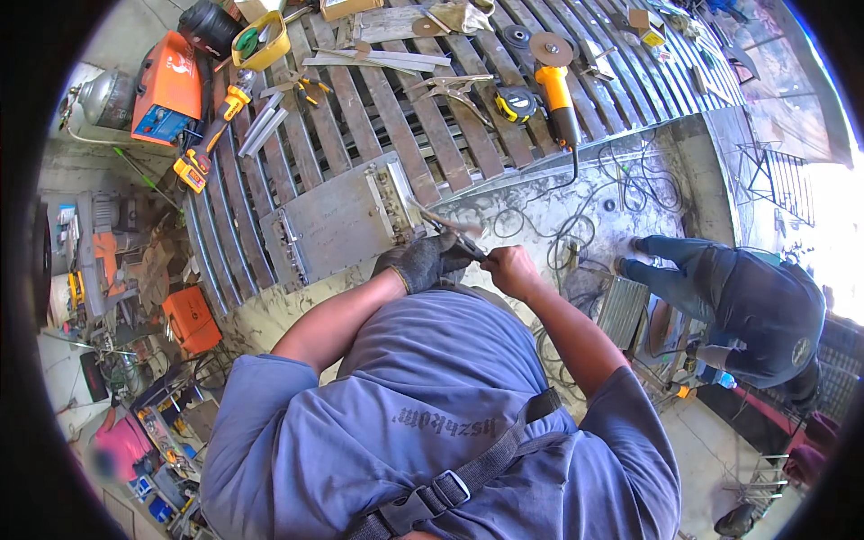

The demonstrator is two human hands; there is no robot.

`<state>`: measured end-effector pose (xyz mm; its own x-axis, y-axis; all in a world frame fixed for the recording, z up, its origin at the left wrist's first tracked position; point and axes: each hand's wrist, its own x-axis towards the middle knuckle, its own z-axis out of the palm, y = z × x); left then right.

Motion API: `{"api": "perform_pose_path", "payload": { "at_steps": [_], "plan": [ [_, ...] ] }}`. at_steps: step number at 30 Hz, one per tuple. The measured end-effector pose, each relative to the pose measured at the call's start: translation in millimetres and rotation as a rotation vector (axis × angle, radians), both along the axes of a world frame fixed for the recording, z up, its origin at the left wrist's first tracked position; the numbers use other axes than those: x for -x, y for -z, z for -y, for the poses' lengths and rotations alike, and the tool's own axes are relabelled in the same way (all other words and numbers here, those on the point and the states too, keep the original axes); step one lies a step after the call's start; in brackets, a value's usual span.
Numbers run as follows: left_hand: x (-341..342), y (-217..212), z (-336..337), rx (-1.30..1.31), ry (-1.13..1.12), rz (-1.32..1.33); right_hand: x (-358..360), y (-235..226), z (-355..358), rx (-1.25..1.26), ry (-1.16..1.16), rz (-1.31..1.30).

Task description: Preparing and aligning metal plates on a slatted workbench using locking pliers.

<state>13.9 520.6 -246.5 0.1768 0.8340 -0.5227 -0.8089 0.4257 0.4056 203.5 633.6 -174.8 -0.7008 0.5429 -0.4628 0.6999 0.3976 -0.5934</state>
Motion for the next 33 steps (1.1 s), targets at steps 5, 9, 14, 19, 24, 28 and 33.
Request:
{"api": "perform_pose_path", "payload": {
  "at_steps": [5,9,14,19,24,28,33],
  "plan": [
    [0,-4,0,0.094,-0.019,-0.020,1,0,6,-0.097,0.005,-0.102],
    [-3,9,3,-0.244,0.035,-0.373,-4,11,11,-0.176,-0.031,-0.138],
    [-9,-3,-4,0.038,-0.054,-0.145,-13,33,20,-0.331,-0.021,-0.232],
    [-11,-2,-7,0.100,-0.047,-0.127,-13,42,21,-0.577,-0.182,-0.269],
    [-15,1,-11,0.133,-0.107,-0.124,-9,45,-18,0.633,0.573,-0.212],
    [-12,4,-7,0.161,-0.067,-0.148,35,-4,-48,1.021,0.512,0.029],
    [-14,-14,-6,0.051,-0.118,-0.206,76,-15,-59,0.961,0.096,0.301]
  ]
}}
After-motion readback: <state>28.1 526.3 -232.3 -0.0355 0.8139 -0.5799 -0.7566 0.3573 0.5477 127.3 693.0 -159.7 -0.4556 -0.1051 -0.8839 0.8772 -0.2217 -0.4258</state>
